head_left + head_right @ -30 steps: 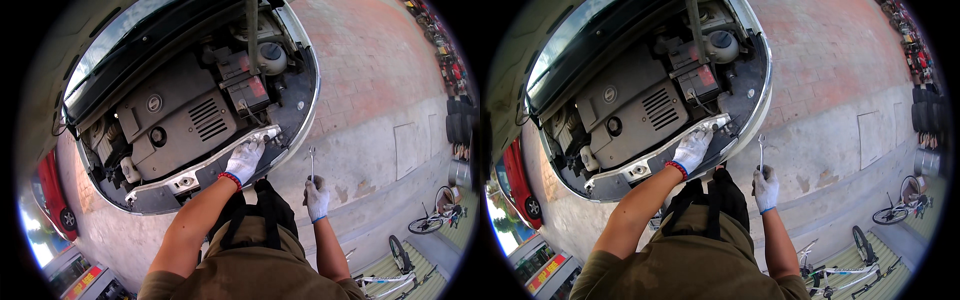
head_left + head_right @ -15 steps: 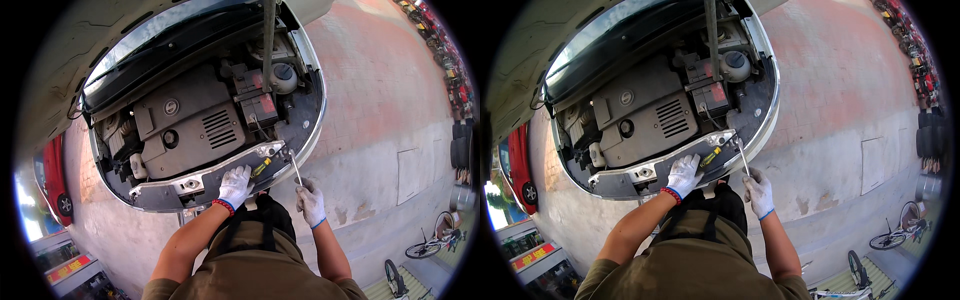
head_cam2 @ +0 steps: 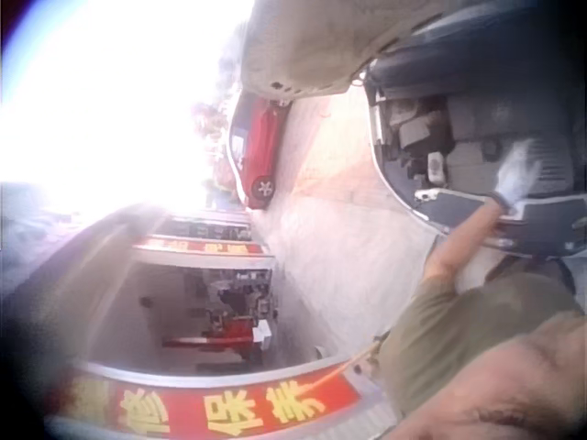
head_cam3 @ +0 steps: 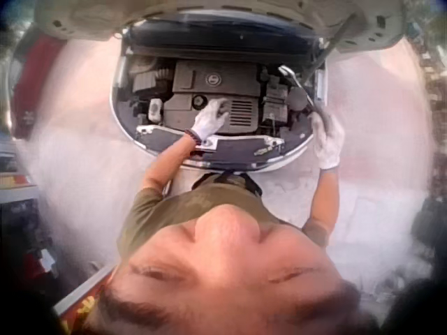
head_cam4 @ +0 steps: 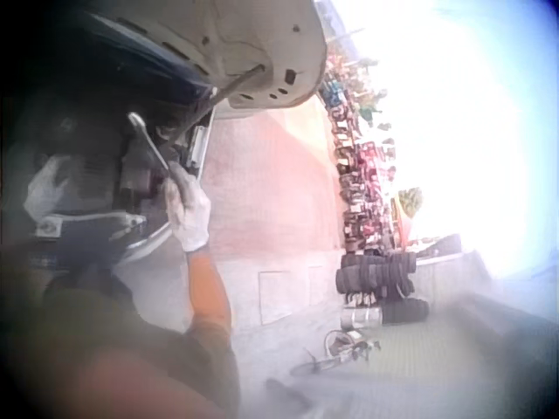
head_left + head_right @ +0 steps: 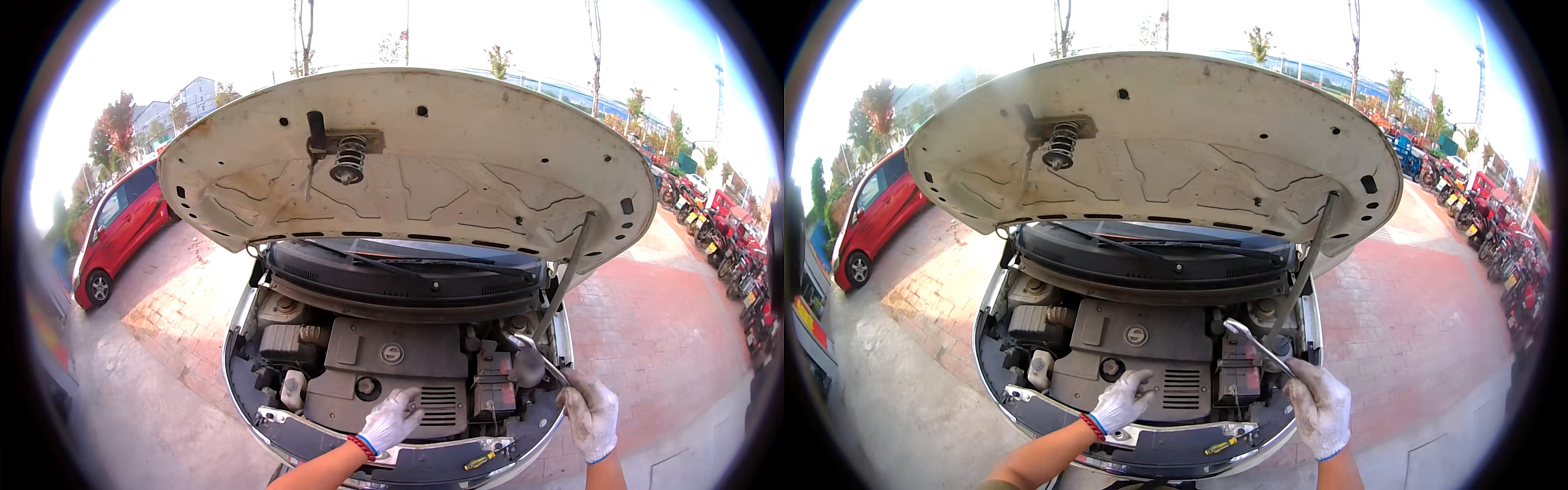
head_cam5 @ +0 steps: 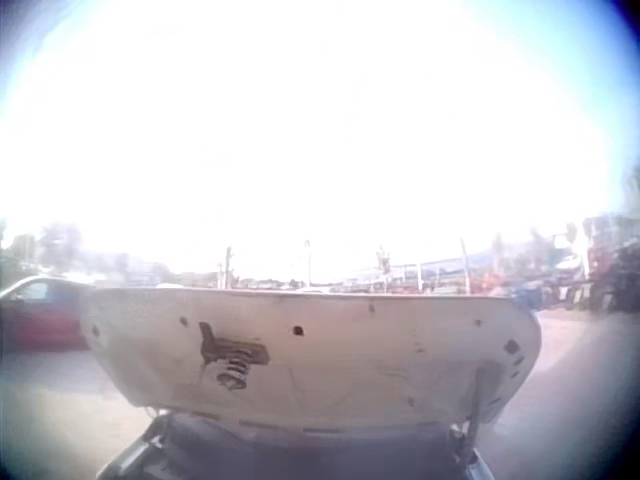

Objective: The person puts on gloves and retrieves a wrench and screwdriver from a tool cart. They walk to a white car with the hood open, remove the hood latch spring, and use a screwdriver to adjust the latch mechanism. They then reattach the spring and tighten the latch with the wrench.

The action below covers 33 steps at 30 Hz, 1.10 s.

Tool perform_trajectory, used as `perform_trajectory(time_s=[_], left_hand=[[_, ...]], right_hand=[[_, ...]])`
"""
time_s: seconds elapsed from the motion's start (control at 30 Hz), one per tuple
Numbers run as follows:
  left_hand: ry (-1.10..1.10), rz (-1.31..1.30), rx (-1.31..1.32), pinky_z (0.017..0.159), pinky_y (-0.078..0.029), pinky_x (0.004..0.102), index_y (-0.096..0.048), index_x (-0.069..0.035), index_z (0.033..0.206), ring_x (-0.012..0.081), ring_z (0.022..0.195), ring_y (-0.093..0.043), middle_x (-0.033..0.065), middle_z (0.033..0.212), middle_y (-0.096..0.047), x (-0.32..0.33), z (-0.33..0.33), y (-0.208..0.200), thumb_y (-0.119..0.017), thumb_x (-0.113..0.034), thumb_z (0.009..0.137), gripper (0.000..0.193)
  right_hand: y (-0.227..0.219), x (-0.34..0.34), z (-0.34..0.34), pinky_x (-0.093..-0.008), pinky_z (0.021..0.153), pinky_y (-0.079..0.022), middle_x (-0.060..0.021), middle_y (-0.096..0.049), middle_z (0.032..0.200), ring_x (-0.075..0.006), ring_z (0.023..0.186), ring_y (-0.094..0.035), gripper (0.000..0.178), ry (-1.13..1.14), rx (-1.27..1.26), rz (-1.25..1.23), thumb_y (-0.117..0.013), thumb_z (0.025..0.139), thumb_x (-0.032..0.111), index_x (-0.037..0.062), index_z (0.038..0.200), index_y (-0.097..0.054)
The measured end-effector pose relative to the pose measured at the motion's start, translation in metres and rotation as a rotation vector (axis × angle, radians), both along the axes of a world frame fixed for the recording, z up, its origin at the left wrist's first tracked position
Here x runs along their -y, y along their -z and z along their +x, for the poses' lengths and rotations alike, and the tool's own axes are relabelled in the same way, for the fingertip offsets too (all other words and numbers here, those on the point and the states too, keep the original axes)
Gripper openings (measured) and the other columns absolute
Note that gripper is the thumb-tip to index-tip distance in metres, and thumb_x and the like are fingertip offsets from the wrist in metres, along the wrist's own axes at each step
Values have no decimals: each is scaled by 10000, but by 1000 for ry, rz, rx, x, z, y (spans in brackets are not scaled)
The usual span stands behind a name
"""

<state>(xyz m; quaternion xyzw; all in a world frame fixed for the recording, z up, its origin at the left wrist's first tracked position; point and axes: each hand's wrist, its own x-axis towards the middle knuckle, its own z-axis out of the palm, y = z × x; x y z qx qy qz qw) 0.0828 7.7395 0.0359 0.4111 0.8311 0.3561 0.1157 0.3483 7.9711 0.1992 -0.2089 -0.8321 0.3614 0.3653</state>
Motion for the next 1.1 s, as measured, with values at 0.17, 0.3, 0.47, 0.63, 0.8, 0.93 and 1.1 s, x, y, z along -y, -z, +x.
perform_trajectory(time_s=[0.17, 0.3, 0.47, 0.63, 0.8, 0.93, 1.1], left_hand=[[-117, 678, -345, 877, -592, 376, -594, -54, 1351, 236, 1003, -713, 151, 1199, -650, 5, -86, -170, -702, -12, 892, 472], [-300, 1088, -948, 932, -583, 407, -644, -32, 1296, 311, 1067, -700, 174, 1225, -667, 18, -141, -301, -691, 0, 892, 408], [-396, 1046, -1331, 954, -547, 445, -704, -96, 1216, 314, 1095, -679, 126, 1234, -687, 36, -196, -409, -712, -141, 929, 292], [-444, 981, -1490, 962, -498, 459, -744, -112, 1082, 328, 1017, -673, 93, 1075, -722, 28, -211, -432, -705, -345, 963, 264], [-379, 835, -1288, 900, -480, 460, -738, -85, 938, 321, 940, -645, 105, 919, -695, 27, -215, -425, -680, -415, 970, 336], [-408, 814, -1378, 900, -468, 455, -723, -84, 903, 316, 910, -643, 92, 887, -682, 27, -211, -425, -749, -412, 918, 329], [-436, 838, -1389, 896, -462, 453, -704, -86, 864, 305, 906, -638, 74, 886, -679, 22, -218, -421, -819, -426, 848, 359]], right_hand=[[-148, 31, -92, -354, 691, -574, -170, -735, 868, -280, 727, -727, 185, 24, -96, 478, -723, 925, 59, -10, 1093, -756], [-206, 38, -144, -380, 696, -577, -167, -740, 894, -327, 763, -733, 187, -17, -149, 747, -737, 920, 115, 39, 1089, -762], [-240, 43, -183, -391, 684, -560, -155, -721, 881, -335, 766, -717, 199, -16, -48, 902, -723, 938, 197, 69, 1087, -757], [-251, 34, -196, -393, 686, -559, -156, -721, 879, -339, 767, -713, 194, -74, -26, 850, -727, 933, 194, 66, 1077, -753], [-272, 15, -211, -390, 706, -565, -162, -728, 883, -335, 770, -716, 191, -180, 8, 919, -720, 928, 201, 59, 1052, -753], [-312, 22, -215, -396, 700, -561, -169, -715, 854, -327, 748, -711, 204, -241, 134, 971, -721, 913, 209, 64, 1054, -751], [-301, 31, -217, -383, 693, -567, -165, -720, 847, -311, 748, -725, 177, -169, 98, 1039, -737, 911, 187, 64, 1036, -749]])
